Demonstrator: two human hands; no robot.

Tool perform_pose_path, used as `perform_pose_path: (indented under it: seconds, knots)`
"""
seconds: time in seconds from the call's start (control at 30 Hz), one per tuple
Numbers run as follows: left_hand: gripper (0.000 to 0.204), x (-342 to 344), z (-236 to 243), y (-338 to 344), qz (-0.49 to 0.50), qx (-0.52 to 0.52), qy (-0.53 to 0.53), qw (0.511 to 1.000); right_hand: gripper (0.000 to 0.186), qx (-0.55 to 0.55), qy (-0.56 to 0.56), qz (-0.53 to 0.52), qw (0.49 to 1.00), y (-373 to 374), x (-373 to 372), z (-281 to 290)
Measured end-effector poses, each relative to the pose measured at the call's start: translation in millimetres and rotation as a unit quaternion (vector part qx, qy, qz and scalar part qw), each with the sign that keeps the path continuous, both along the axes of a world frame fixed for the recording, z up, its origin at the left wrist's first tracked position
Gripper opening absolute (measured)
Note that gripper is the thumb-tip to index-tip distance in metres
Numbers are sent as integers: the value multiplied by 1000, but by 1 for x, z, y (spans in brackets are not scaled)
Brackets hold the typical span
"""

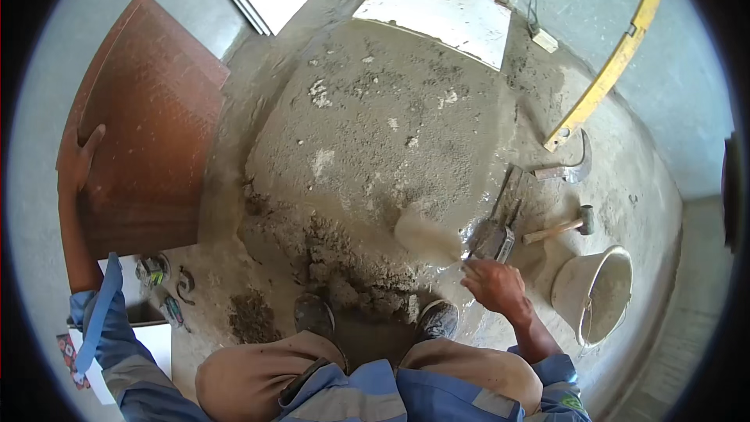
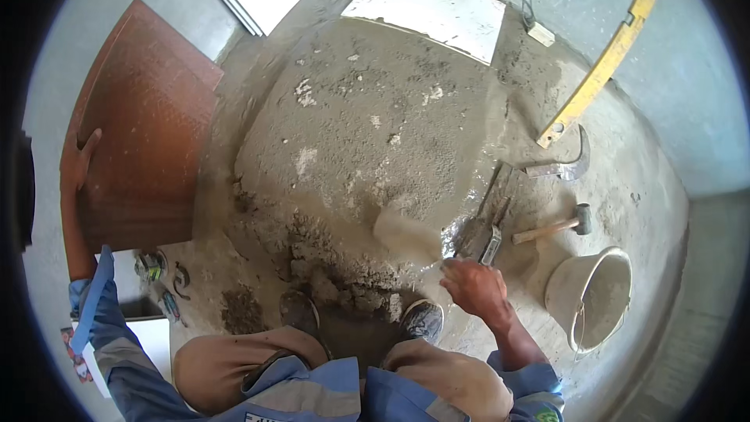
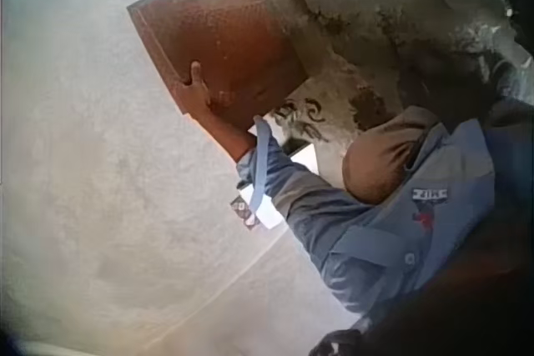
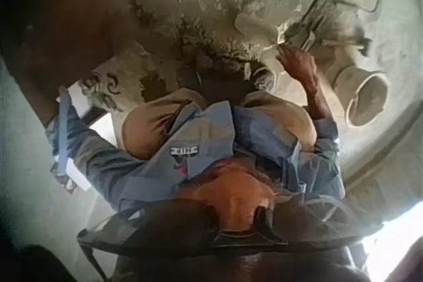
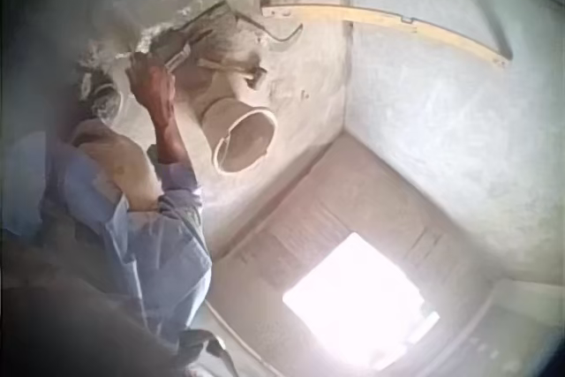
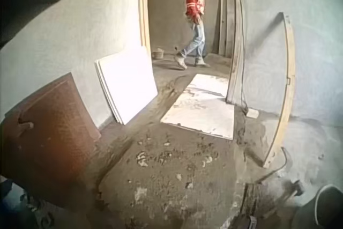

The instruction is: Installing floor tiles by placing them on a mortar bed and leveling them with a mallet and spirit level.

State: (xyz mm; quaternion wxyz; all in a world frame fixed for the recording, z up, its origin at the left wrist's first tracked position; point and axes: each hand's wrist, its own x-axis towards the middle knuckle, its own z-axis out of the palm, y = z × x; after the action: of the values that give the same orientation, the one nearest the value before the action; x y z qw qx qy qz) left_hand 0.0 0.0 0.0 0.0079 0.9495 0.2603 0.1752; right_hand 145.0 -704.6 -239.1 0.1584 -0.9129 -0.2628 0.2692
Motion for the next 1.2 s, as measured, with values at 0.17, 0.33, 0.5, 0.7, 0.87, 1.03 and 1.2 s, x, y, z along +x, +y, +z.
perform_pose_path:
  seconds: [0.17, 0.33, 0.5, 0.7, 0.87, 1.03, 1.2]
  knots:
    - [58, 6, -9, -14, 36, -25, 0, 999, 36, -62, -21, -56, 996, -6, 1, 12]
    - [59, -1, 0, 1, 47, -22, 2, 999, 40, 9, -147, -178, 973, -66, -8, 15]
    - [61, -3, -5, 5, -10, 20, -35, 999, 38, -61, -179, -429, 883, -186, -25, 61]
    - [59, -5, -6, 13, 22, 13, -4, 1000, 40, -317, -228, -435, 811, -291, -69, 111]
    - [57, -6, -18, 26, -13, -45, -42, 998, 44, -229, -330, -369, 838, -220, -16, 119]
    - [58, -1, -17, -12, 60, 11, 11, 998, 39, 95, -71, -148, 982, 27, 61, 138]
    - [47, 10, -16, -50, 22, -68, -45, 996, 37, 258, -14, 204, 944, 258, 41, 148]
